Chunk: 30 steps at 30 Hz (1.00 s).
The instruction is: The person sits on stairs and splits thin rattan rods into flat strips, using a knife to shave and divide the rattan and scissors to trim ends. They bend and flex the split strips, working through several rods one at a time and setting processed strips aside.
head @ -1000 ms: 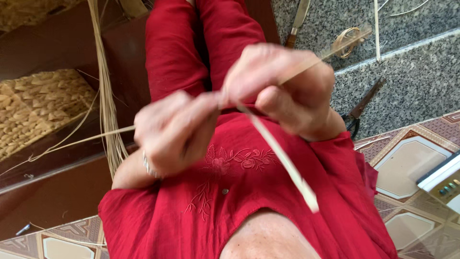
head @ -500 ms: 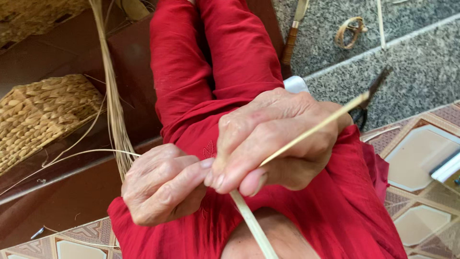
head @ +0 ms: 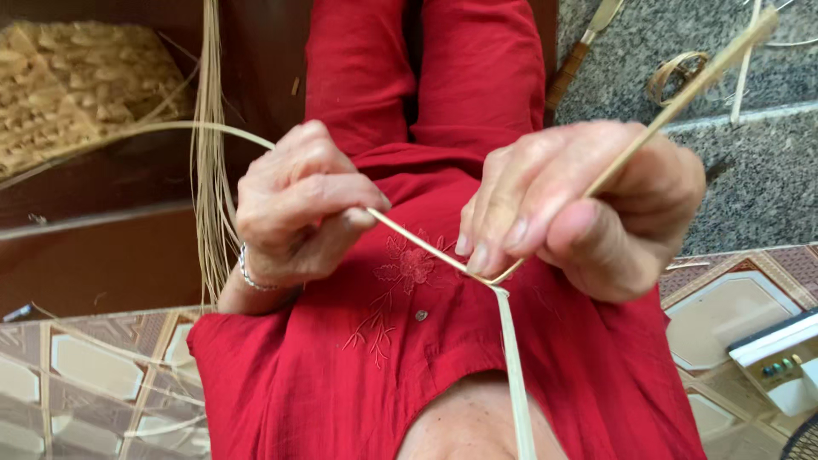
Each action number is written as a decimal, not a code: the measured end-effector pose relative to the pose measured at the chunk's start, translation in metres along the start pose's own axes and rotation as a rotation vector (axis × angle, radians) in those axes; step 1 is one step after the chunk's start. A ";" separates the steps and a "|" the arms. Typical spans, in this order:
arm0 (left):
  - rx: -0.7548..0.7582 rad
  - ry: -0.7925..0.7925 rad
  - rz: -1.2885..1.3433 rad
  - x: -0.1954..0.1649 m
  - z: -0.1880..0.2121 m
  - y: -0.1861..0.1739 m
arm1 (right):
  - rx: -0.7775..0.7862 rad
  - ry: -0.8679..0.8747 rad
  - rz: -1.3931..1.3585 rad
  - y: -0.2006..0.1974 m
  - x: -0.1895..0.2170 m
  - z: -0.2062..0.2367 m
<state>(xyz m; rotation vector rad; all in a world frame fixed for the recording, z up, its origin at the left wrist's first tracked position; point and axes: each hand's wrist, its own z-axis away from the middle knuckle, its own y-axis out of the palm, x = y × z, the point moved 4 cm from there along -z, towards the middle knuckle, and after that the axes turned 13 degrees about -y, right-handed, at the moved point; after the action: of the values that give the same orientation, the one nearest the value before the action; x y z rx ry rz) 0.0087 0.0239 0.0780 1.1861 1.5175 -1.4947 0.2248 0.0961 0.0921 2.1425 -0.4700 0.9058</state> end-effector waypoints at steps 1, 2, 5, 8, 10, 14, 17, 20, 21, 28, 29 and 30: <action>0.000 -0.005 0.002 0.002 0.002 0.000 | -0.039 0.030 -0.029 0.000 -0.004 0.000; 0.002 -0.024 -0.012 0.002 0.004 -0.002 | -0.077 0.056 -0.057 0.002 -0.006 -0.001; -0.007 -0.050 -0.057 0.004 0.009 -0.002 | -0.038 0.032 -0.099 0.003 -0.010 -0.003; -0.028 -0.070 -0.081 0.006 0.009 0.002 | -0.209 0.089 -0.140 -0.006 -0.020 0.001; -0.056 -0.049 -0.084 0.008 0.006 0.003 | -0.279 0.094 -0.144 -0.012 -0.027 0.007; -0.028 -0.062 -0.077 0.011 0.007 0.002 | -0.311 0.095 -0.087 -0.022 -0.032 0.018; -0.054 -0.165 -0.110 0.016 0.016 -0.003 | -0.299 0.047 -0.108 -0.031 -0.025 0.021; -0.137 -0.265 -0.154 0.027 0.025 -0.006 | -0.265 0.029 -0.099 -0.039 -0.023 0.022; -0.142 -0.258 -0.158 0.031 0.028 -0.007 | -0.290 0.044 -0.108 -0.041 -0.025 0.023; -0.107 -0.224 -0.035 0.066 0.029 -0.013 | -0.380 0.062 -0.137 -0.084 -0.070 0.036; -0.101 -0.218 -0.033 0.069 0.029 -0.012 | -0.395 0.056 -0.145 -0.096 -0.077 0.041; -0.097 -0.216 -0.027 0.071 0.029 -0.011 | -0.419 0.066 -0.139 -0.109 -0.084 0.047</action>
<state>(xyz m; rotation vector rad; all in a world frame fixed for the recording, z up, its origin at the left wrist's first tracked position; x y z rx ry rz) -0.0293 0.0057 0.0131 0.9194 1.4470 -1.4971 0.2512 0.1351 -0.0452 1.7357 -0.4292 0.7240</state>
